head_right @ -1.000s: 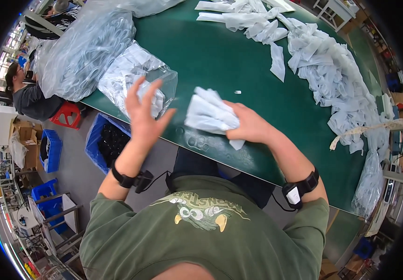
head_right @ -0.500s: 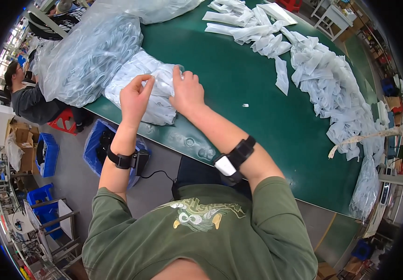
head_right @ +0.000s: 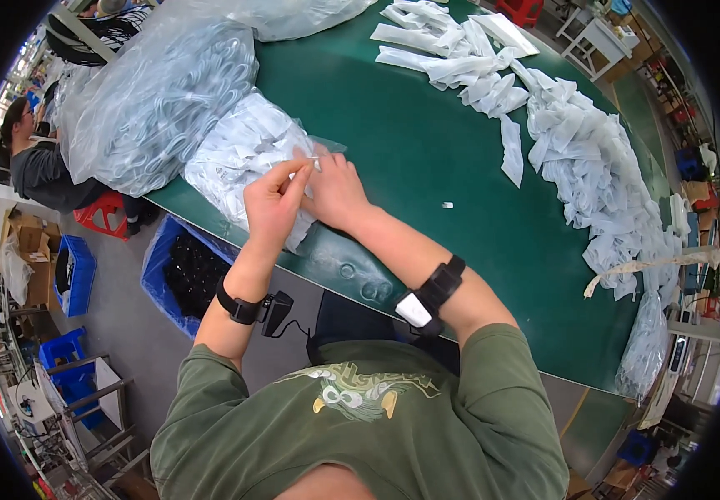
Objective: The person gathers small white packets by hand, places them into a clear plastic bag, and carries the bag to a scale. After weighing the bag, the person returns to the workstation to fill another bag with more white packets and weighs it as well.
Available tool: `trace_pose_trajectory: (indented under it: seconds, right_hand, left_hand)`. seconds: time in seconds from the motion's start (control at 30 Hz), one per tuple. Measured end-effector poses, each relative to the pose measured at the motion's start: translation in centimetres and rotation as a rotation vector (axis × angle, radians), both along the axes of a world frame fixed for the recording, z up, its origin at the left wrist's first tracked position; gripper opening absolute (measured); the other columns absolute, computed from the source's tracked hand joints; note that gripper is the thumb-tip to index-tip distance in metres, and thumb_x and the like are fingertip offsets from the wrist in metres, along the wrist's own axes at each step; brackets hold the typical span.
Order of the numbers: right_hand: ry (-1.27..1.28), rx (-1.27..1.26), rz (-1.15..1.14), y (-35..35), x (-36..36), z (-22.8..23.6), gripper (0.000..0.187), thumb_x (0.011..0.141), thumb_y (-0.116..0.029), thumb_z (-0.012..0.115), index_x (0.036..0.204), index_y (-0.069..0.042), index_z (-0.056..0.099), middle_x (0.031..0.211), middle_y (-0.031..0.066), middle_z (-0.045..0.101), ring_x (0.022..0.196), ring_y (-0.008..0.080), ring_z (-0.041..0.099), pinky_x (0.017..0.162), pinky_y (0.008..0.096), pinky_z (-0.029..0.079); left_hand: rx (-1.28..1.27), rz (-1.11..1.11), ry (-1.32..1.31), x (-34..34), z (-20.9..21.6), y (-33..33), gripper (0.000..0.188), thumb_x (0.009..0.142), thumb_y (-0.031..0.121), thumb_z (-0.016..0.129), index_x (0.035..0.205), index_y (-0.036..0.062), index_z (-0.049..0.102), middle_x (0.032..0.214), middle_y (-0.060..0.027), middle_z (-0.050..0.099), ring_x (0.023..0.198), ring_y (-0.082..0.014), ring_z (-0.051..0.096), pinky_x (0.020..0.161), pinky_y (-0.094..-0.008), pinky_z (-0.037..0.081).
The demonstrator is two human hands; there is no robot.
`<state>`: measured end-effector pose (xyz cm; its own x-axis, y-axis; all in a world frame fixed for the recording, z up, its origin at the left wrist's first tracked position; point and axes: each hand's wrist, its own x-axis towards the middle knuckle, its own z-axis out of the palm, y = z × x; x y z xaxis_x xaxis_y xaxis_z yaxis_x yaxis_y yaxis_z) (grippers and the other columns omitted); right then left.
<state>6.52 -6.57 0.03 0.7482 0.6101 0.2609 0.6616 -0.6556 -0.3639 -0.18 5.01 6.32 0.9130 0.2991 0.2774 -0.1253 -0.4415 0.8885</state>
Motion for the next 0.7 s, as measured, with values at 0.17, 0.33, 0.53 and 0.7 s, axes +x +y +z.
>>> trace_pose_trajectory:
  seconds: [0.17, 0.33, 0.53, 0.7]
  right_hand:
    - [-0.108, 0.152, -0.108, 1.1, 0.7, -0.8, 0.061, 0.083, -0.030, 0.060, 0.141, -0.015, 0.048, 0.137, 0.0240, 0.047, 0.119, 0.0399, 0.048, 0.095, 0.0498, 0.041]
    - [-0.239, 0.069, -0.121, 2.7, -0.7, -1.1, 0.060, 0.084, -0.031, 0.057, 0.142, -0.017, 0.047, 0.142, 0.0245, 0.042, 0.125, 0.0400, 0.043, 0.097, 0.0535, 0.036]
    - [-0.228, -0.019, -0.258, 3.4, -0.5, -2.1, 0.058, 0.087, -0.034, 0.055, 0.142, -0.017, 0.048, 0.145, 0.0241, 0.039, 0.131, 0.0401, 0.039, 0.098, 0.0578, 0.034]
    - [-0.284, 0.233, -0.055, -5.2, -1.2, -1.6, 0.062, 0.082, -0.037, 0.064, 0.139, -0.015, 0.051, 0.141, 0.0233, 0.043, 0.125, 0.0429, 0.045, 0.099, 0.0591, 0.036]
  left_hand:
    - [0.143, -0.109, -0.179, -0.2, -1.3, -0.5, 0.014, 0.082, 0.009, 0.071, 0.095, 0.0056, 0.074, 0.070, -0.0132, 0.066, 0.059, -0.0233, 0.064, 0.057, -0.0314, 0.049]
    - [0.096, -0.050, -0.141, -1.3, -1.0, -0.4, 0.013, 0.082, 0.008, 0.071, 0.094, 0.0055, 0.074, 0.080, -0.0147, 0.069, 0.071, -0.0289, 0.068, 0.064, -0.0329, 0.052]
    - [0.254, -0.131, -0.178, -0.5, -2.4, -1.9, 0.014, 0.081, 0.008, 0.072, 0.094, 0.0047, 0.073, 0.085, -0.0142, 0.070, 0.079, -0.0294, 0.069, 0.069, -0.0337, 0.053]
    - [0.320, -0.060, -0.101, -3.5, 0.1, -1.7, 0.026, 0.077, 0.005, 0.076, 0.103, 0.0063, 0.074, 0.079, -0.0083, 0.061, 0.069, -0.0232, 0.059, 0.068, -0.0322, 0.049]
